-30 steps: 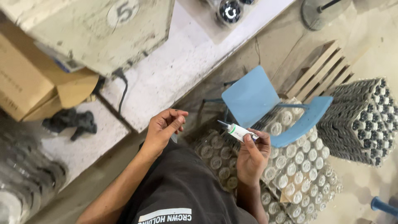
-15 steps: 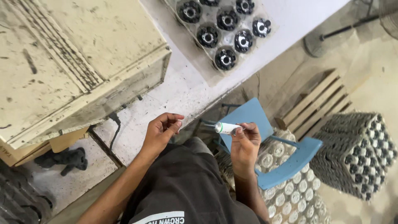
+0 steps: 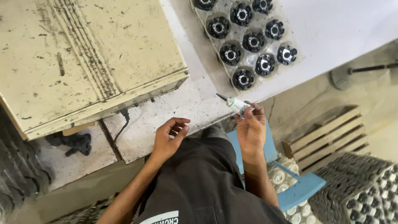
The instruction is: The person picks small black plastic components one at a time from a molded tray and squeezes liquid from a white tube onto each component, then places it back. The person wipes the tube with a cloth and stacks filled trays aside while continuing with new trays.
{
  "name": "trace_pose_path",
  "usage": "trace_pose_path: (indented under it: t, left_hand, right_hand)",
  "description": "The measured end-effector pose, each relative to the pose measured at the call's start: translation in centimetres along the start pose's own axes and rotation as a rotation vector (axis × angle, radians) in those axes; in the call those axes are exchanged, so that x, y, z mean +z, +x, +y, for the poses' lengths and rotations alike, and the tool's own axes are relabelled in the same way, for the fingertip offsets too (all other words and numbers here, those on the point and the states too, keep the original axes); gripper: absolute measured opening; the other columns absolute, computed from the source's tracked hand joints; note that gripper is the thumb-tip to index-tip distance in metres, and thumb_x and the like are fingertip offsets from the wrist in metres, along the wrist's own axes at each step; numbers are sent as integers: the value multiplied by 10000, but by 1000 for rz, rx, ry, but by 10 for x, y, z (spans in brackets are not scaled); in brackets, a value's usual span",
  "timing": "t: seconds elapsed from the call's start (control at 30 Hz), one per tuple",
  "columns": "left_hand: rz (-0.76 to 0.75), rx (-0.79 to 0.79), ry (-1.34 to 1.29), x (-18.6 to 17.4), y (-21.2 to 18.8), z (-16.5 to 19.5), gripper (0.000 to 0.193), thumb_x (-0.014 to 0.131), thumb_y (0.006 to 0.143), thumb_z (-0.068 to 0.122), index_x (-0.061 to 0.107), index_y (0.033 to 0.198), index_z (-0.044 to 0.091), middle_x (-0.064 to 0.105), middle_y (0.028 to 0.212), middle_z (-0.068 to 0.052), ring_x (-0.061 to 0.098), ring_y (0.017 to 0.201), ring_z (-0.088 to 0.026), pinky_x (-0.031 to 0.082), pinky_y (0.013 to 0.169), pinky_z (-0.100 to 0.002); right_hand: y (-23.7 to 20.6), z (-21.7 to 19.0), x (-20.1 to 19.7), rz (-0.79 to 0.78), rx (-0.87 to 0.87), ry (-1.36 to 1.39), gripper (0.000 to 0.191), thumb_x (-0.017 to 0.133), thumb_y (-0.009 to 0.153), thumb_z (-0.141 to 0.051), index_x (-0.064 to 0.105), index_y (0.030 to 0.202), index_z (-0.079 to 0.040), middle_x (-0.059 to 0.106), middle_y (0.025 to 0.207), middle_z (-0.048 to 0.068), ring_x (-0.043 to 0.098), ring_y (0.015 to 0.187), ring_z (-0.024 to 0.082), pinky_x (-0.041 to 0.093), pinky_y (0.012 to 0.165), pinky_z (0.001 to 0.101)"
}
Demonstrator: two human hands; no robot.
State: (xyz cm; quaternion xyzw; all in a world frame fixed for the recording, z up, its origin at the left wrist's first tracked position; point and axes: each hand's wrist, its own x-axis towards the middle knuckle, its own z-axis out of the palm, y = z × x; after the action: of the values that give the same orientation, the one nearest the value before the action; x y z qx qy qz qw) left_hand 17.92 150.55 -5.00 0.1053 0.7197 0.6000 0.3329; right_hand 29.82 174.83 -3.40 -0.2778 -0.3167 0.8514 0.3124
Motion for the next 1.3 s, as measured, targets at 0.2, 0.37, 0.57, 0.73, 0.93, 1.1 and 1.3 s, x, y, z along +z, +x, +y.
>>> trace_pose_path:
  t: [0.2, 0.37, 0.57, 0.73, 0.93, 1.1, 1.3]
  left_hand:
    - [76, 44, -75, 115, 83, 7, 191, 724, 932, 136, 751, 1115, 86, 716, 875, 23, 597, 700, -49, 470, 579, -221]
    - [114, 10, 7, 244, 196, 25, 243, 729, 900, 146, 741, 1138, 97, 735, 879, -6, 604, 685, -89, 476, 568, -255]
    - [330, 148, 216, 378, 334, 34, 354, 760, 866, 180, 698, 1209, 113, 730, 1000, -57, 684, 766, -203, 559, 721, -347]
    - [555, 133, 269, 435, 407, 25, 507, 758, 903, 225, 545, 1331, 56, 662, 1218, -148, 693, 882, -248, 551, 769, -381]
    - [647, 110, 39, 463, 433, 14, 496, 586, 1083, 275, 391, 1445, -2, 660, 1241, -196, 678, 1002, -258, 537, 825, -383]
    - [675, 2, 1, 466, 440, 14, 288, 484, 1122, 262, 500, 1293, 31, 686, 964, -134, 651, 792, -211, 508, 715, -356]
    - [740, 43, 47, 472, 431, 14, 194, 538, 1081, 229, 600, 1086, 45, 676, 807, -97, 636, 688, -207, 483, 643, -349]
  right_hand:
    - [127, -70, -59, -74, 30, -64, 219, 730, 985, 19, 629, 1126, -114, 691, 1183, 72, 668, 998, 168, 555, 860, 354]
    - [265, -150, -127, -80, 23, -111, 208, 705, 979, 24, 623, 1105, -120, 687, 1130, 65, 674, 1031, 175, 547, 962, 366]
    - [484, -249, -208, 43, -32, -214, 299, 692, 1008, -16, 529, 1243, -102, 651, 1187, 70, 625, 1050, 174, 514, 903, 373]
    - [622, -280, -239, 134, 31, -308, 422, 696, 1000, -81, 490, 1365, -37, 603, 1269, 110, 566, 1120, 207, 511, 917, 352]
    - [677, -252, -239, 57, 286, -248, 367, 646, 1064, -119, 490, 1377, -11, 587, 1253, 125, 534, 1109, 219, 485, 956, 340]
    - [668, -247, -229, -5, 395, -238, 211, 558, 1021, -64, 574, 1226, -12, 609, 1195, 109, 596, 1148, 245, 525, 1073, 449]
    - [651, -257, -238, 47, 460, -242, 135, 569, 1042, -118, 614, 1138, -35, 655, 1128, 74, 636, 1090, 214, 556, 1024, 396]
